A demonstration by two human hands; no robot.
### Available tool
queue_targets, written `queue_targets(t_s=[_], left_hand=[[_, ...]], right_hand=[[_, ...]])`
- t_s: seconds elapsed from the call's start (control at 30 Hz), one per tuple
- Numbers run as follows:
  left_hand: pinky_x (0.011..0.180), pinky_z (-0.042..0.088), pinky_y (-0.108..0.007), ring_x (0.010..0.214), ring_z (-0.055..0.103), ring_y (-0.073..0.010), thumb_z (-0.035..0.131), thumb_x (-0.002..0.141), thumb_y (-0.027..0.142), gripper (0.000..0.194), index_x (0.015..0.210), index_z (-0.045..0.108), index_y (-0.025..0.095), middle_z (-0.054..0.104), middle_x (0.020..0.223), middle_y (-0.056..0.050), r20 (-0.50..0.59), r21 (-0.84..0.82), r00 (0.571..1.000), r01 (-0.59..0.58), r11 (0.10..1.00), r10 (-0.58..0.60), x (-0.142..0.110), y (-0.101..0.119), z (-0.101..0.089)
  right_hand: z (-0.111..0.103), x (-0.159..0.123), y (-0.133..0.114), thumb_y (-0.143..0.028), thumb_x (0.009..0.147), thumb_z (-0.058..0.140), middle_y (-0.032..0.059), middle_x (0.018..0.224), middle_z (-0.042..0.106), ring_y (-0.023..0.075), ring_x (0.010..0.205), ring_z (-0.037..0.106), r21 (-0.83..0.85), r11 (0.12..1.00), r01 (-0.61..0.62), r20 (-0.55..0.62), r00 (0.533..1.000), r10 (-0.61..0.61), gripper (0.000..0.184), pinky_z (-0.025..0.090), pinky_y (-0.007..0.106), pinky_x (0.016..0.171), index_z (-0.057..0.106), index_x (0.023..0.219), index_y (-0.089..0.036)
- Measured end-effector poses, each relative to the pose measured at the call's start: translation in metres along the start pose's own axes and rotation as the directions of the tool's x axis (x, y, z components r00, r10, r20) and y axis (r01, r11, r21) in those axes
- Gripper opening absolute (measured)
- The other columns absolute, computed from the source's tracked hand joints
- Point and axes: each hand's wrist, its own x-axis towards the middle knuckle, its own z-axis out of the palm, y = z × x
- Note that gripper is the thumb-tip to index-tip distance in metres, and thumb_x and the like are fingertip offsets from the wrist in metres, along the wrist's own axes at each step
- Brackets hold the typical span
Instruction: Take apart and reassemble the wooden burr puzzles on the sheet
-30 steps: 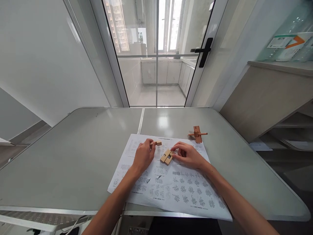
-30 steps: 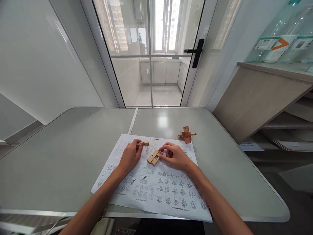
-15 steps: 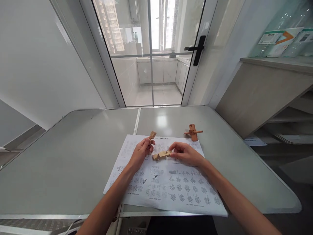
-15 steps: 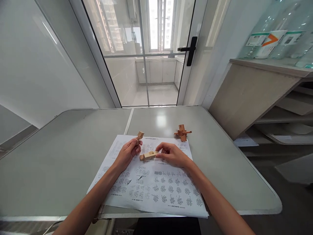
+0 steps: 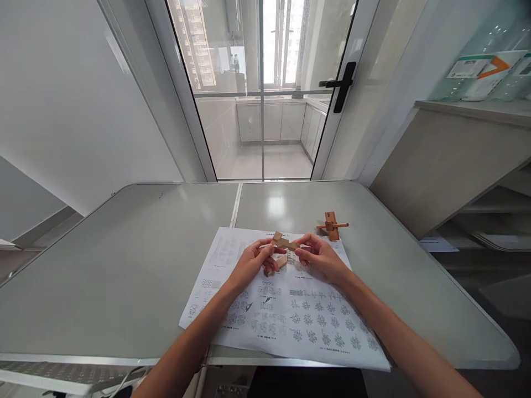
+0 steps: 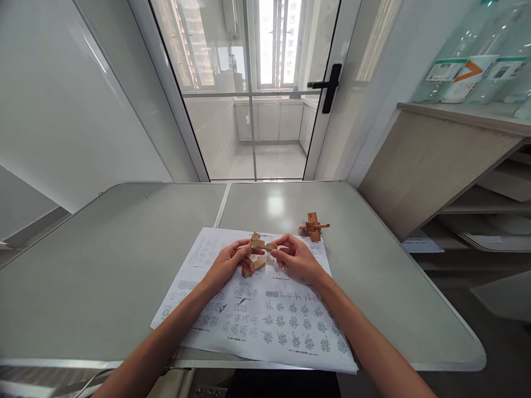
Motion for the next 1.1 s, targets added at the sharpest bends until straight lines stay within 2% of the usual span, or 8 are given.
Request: queue_targets(t_s=[0.07, 0.27, 0.37, 0.47, 0.53, 0.67, 0.8, 1.1], left_hand=[[0.057, 0.047, -0.027, 0.064, 0.068, -0.0144, 0.067, 0.094, 0.060, 0.061, 0.134, 0.063, 0.013, 0.078, 0.117, -0.018, 0.036, 0.017, 0.999, 0.004, 1.000, -0.005, -0.001, 0.001, 0.002], [0.066, 0.052, -0.029, 0.069, 0.069, -0.0173, 0.062, 0.100, 0.057, 0.058, 0.136, 0.063, 0.012, 0.080, 0.089, -0.012, 0.117, 0.072, 0.993, -0.015, 0.997, 0.007, -0.006, 0.002, 0.005], [0.071, 0.055, -0.031, 0.085, 0.075, -0.0218, 0.063, 0.100, 0.057, 0.053, 0.132, 0.064, 0.015, 0.080, 0.099, -0.014, 0.176, 0.081, 0.984, -0.026, 0.996, 0.012, -0.008, 0.003, 0.007], [0.070, 0.056, -0.031, 0.097, 0.078, -0.0270, 0.068, 0.097, 0.056, 0.054, 0.134, 0.062, 0.018, 0.079, 0.106, -0.014, 0.183, 0.072, 0.983, -0.009, 0.997, -0.004, -0.009, 0.001, 0.008], [0.069, 0.057, -0.032, 0.098, 0.079, -0.0288, 0.072, 0.095, 0.055, 0.060, 0.141, 0.057, 0.019, 0.079, 0.106, -0.015, 0.174, 0.074, 0.985, 0.003, 0.997, -0.016, -0.009, -0.003, 0.008], [0.070, 0.057, -0.034, 0.094, 0.080, -0.0288, 0.075, 0.094, 0.052, 0.082, 0.160, 0.037, 0.022, 0.080, 0.110, -0.016, 0.143, 0.061, 0.990, 0.002, 0.998, -0.010, -0.007, -0.008, 0.007], [0.072, 0.057, -0.034, 0.091, 0.080, -0.0272, 0.073, 0.096, 0.051, 0.088, 0.166, 0.025, 0.027, 0.081, 0.109, -0.014, 0.143, 0.060, 0.990, 0.001, 0.998, -0.009, -0.008, -0.007, 0.008], [0.072, 0.056, -0.032, 0.087, 0.080, -0.0250, 0.074, 0.094, 0.052, 0.076, 0.155, 0.038, 0.025, 0.080, 0.114, -0.015, 0.153, 0.066, 0.988, -0.002, 0.998, -0.009, -0.007, -0.008, 0.009]], right_hand=[[0.000, 0.000, 0.002, -0.061, 0.077, 0.087, -0.0004, 0.078, 0.067, 0.0133, 0.060, 0.053, -0.006, 1.000, -0.004, -0.004, 1.000, 0.004, 0.049, 0.044, 0.029, 0.057, 0.061, 0.094, -0.023], [0.002, -0.001, 0.008, -0.057, 0.082, 0.084, -0.0025, 0.070, 0.063, 0.0127, 0.058, 0.050, -0.075, 0.997, -0.017, 0.004, 1.000, 0.017, 0.044, 0.038, 0.027, 0.052, 0.064, 0.101, -0.023], [0.003, -0.002, 0.009, -0.058, 0.082, 0.084, -0.0048, 0.066, 0.058, 0.0120, 0.056, 0.046, -0.126, 0.992, -0.004, -0.024, 1.000, 0.001, 0.044, 0.035, 0.026, 0.051, 0.065, 0.101, -0.023], [0.003, -0.003, 0.011, -0.059, 0.080, 0.085, -0.0049, 0.066, 0.058, 0.0118, 0.055, 0.044, -0.134, 0.991, 0.005, -0.042, 0.999, -0.010, 0.046, 0.035, 0.026, 0.051, 0.066, 0.101, -0.023], [0.004, -0.003, 0.011, -0.059, 0.079, 0.086, -0.0046, 0.067, 0.059, 0.0121, 0.055, 0.045, -0.128, 0.992, 0.002, -0.050, 0.999, -0.008, 0.045, 0.035, 0.027, 0.051, 0.066, 0.099, -0.023], [0.006, -0.005, 0.008, -0.059, 0.079, 0.086, -0.0054, 0.063, 0.055, 0.0133, 0.055, 0.046, -0.138, 0.990, -0.006, -0.063, 0.998, -0.002, 0.044, 0.035, 0.028, 0.052, 0.067, 0.097, -0.024], [0.008, -0.006, 0.003, -0.059, 0.079, 0.086, -0.0052, 0.062, 0.054, 0.0137, 0.055, 0.046, -0.131, 0.991, 0.009, -0.073, 0.997, -0.018, 0.044, 0.036, 0.028, 0.051, 0.068, 0.098, -0.023], [0.005, -0.004, 0.008, -0.056, 0.078, 0.088, -0.0050, 0.062, 0.055, 0.0132, 0.057, 0.048, -0.134, 0.991, 0.014, -0.083, 0.996, -0.025, 0.044, 0.038, 0.027, 0.052, 0.069, 0.099, -0.023]])
